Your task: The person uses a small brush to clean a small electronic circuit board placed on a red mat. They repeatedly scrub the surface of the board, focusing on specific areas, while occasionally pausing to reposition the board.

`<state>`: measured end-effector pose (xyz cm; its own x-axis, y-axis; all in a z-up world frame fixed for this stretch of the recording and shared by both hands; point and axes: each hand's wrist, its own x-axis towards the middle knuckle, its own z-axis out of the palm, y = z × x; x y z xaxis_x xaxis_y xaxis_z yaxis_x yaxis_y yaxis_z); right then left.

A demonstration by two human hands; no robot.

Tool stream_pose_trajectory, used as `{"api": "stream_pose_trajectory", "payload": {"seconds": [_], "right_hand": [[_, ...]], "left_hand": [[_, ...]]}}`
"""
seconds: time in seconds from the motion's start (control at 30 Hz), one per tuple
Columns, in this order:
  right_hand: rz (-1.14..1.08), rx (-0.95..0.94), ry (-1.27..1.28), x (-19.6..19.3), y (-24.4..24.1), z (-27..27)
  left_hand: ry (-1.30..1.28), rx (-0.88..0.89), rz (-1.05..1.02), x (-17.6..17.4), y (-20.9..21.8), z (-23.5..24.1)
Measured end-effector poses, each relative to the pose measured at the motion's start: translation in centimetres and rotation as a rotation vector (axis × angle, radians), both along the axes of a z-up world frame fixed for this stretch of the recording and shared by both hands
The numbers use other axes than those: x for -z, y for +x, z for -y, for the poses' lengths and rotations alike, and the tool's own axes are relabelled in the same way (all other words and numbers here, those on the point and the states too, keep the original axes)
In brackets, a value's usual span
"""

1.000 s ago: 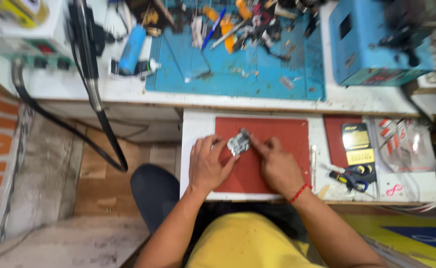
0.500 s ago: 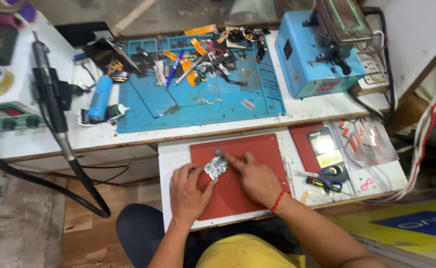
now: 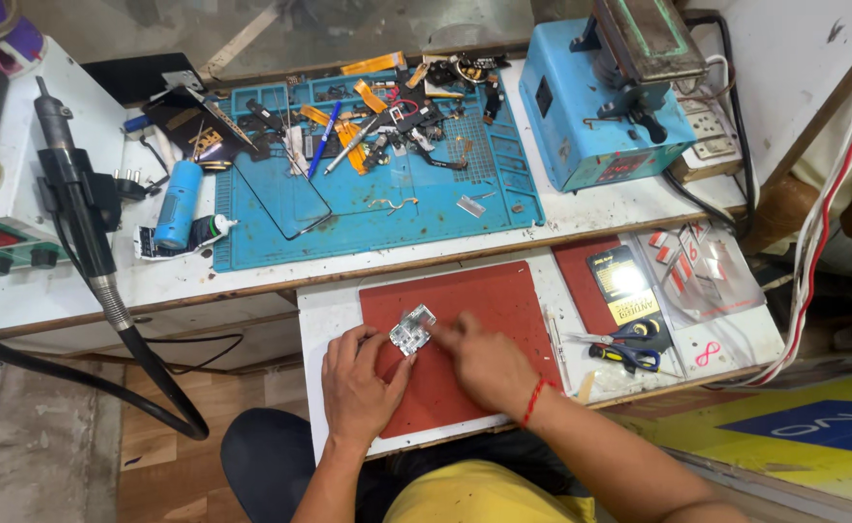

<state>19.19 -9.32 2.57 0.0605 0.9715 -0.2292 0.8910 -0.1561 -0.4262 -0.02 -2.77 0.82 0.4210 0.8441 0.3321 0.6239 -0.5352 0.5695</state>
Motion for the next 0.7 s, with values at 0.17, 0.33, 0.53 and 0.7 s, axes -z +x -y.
{"api": "stream_pose_trajectory", "payload": {"seconds": [0.17,0.33,0.53,0.7], "right_hand": [[-0.029,-0.004,0.044,0.1,0.6,0.1],[-0.080,-0.072,0.047,0.0,0.0,0.6],[-0.076,0.009,0.001,-0.4,-0.2,0.4],[-0.085,0.045,0.126,-0.3,0.2,0.3]], "left_hand": [[-0.001,0.003,-0.004,0.1,0.1,0.0],[-0.003,0.009,-0.020,-0.4,0.2,0.0],[0.015,0.012,-0.016,-0.4,0.1,0.0],[0.001,0.018,-0.020,-0.3,0.1,0.0]]}}
